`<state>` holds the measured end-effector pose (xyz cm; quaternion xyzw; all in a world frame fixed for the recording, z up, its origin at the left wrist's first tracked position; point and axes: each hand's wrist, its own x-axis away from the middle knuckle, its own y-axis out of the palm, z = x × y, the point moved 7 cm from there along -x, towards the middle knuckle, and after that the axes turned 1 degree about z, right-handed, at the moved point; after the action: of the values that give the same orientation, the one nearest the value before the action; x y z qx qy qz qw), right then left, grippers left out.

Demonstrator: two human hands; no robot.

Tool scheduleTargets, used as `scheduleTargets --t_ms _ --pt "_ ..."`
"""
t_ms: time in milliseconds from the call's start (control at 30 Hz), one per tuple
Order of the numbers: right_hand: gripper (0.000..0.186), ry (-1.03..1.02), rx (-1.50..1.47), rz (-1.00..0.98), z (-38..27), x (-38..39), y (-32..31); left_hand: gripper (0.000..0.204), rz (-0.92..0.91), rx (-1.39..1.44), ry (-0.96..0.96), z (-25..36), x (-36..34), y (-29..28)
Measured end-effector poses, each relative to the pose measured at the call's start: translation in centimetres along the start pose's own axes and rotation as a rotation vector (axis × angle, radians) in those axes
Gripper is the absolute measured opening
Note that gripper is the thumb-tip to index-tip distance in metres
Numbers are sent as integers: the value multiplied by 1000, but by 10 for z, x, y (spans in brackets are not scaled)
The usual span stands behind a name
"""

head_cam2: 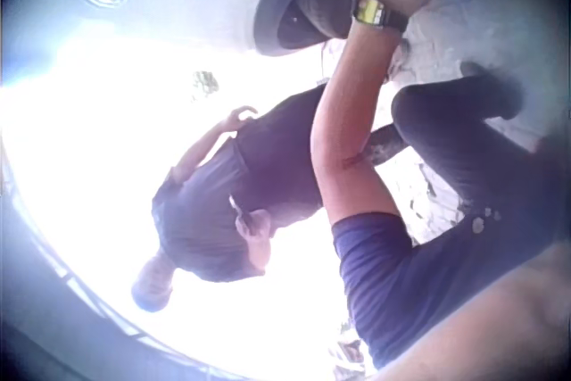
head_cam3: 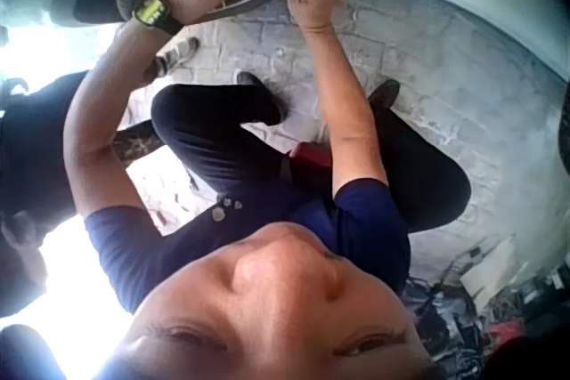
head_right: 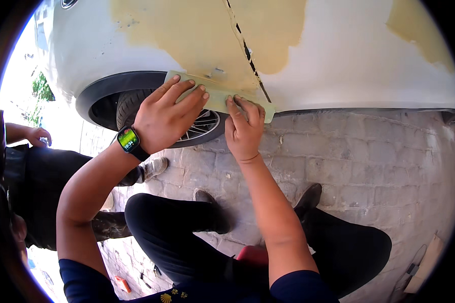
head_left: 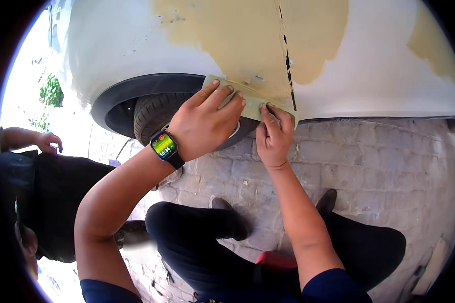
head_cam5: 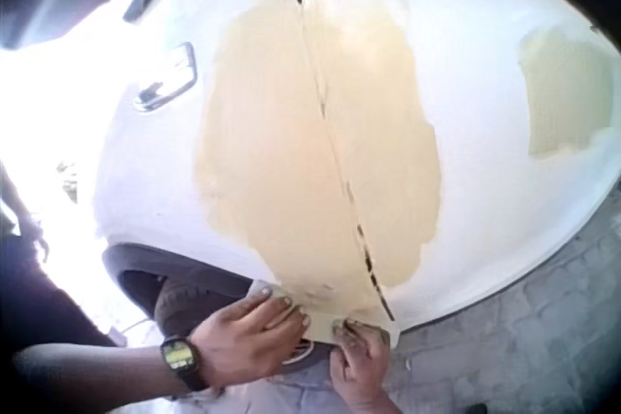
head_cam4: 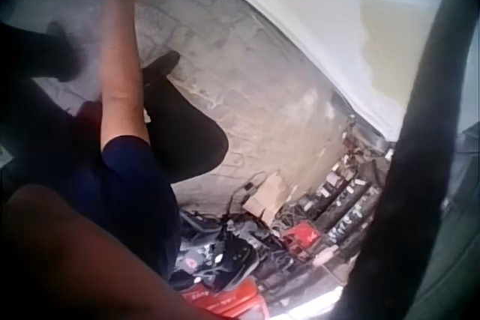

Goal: The person applies a beige body filler to the front fender and side door of a white car using a metal spreader. They smooth the filler over the surface and then apply masking tape along the panel gap to create a clean edge.

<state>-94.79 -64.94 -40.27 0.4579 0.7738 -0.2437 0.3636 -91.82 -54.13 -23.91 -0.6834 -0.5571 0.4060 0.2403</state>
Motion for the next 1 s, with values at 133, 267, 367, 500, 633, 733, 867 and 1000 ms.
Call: scheduleTargets --t_ms 133,267,367,500,633,733,867,1000 --pt "41 109 -70 -115 -28 -2 -12 25 -144 46 69 -6 -8 -20" --pt "41 113 -43 -48 -51 -4 -28 27 -84 66 81 2 -2 -39" --pt "46 112 -4 45 -46 -4 -36 30 54 59 87 11 -8 -47" --pt "54 137 35 69 -30 -5 -33 34 105 58 83 15 -17 -39" --pt "55 163 36 90 -24 0 -23 37 137 81 43 14 -13 -28" --pt "55 148 59 106 -21 3 -16 37 131 80 25 10 -11 -19" --pt "54 150 88 119 -19 -2 -12 39 121 60 11 3 -11 -14" --pt "56 141 125 191 -16 -10 -9 39 163 58 -12 -4 -14 -9"
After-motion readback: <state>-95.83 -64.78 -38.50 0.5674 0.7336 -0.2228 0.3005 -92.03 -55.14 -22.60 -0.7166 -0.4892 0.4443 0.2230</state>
